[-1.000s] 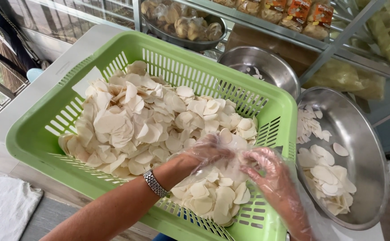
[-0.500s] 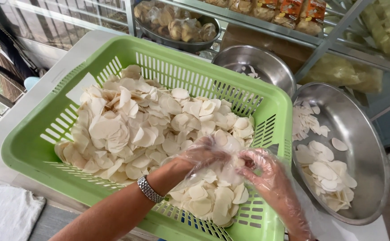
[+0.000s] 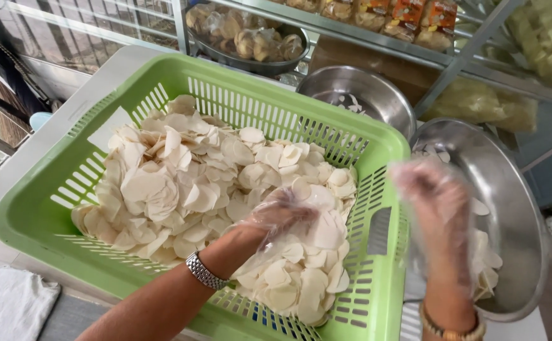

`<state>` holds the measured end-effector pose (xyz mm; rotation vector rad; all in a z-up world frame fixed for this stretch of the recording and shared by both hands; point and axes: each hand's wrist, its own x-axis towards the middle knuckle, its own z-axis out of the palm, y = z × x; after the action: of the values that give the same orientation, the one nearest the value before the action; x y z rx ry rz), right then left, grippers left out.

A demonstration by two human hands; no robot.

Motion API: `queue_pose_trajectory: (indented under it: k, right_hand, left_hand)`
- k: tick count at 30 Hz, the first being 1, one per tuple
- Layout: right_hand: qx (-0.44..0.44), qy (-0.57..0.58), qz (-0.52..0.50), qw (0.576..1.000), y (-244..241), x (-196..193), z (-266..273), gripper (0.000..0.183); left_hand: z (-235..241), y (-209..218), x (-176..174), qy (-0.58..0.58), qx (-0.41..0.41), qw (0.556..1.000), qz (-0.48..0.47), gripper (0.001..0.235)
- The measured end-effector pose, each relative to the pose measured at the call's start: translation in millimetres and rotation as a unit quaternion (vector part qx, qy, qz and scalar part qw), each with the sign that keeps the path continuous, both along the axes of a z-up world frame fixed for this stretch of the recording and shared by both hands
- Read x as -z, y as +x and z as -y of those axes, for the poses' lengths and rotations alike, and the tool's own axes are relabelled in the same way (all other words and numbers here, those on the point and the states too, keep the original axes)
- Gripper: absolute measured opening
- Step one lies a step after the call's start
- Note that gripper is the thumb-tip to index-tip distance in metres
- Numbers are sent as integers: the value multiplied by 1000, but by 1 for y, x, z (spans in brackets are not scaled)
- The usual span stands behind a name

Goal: The person picks up thin, white, round food slices from a green basket and transfers them into a metal bowl. The person handles the slices by hand while wearing clear gloves, repeatedly moving them from the basket to the bowl.

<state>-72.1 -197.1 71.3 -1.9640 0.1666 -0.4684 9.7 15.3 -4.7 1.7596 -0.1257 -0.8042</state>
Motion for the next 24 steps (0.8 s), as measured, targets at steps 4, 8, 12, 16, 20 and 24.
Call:
queue_pose_trajectory:
  k: [4, 8, 12, 16, 20, 24]
  right_hand:
    - [27, -127, 256, 958, 86, -7, 69, 15]
    - [26, -286, 267, 920, 166, 5, 105, 15]
    - [72, -261, -76, 960, 191, 30, 109, 24]
    - [-8, -258, 63, 964, 127, 6, 60, 11]
    - [-289, -150, 117, 938, 49, 4, 1, 14]
    - [-284, -331, -1, 900, 5, 50, -1, 55]
  left_hand:
    - [-5, 6, -12, 27, -77, 995, -53, 37]
    - [-12, 10, -9, -21, -119, 991, -48, 26]
    - [-6, 15, -12, -21, -140, 985, -98, 28]
    - [2, 35, 91, -206, -86, 968, 114, 37]
    - [22, 36, 126, -244, -66, 921, 296, 19]
    - [21, 38, 105, -335, -61, 935, -97, 43]
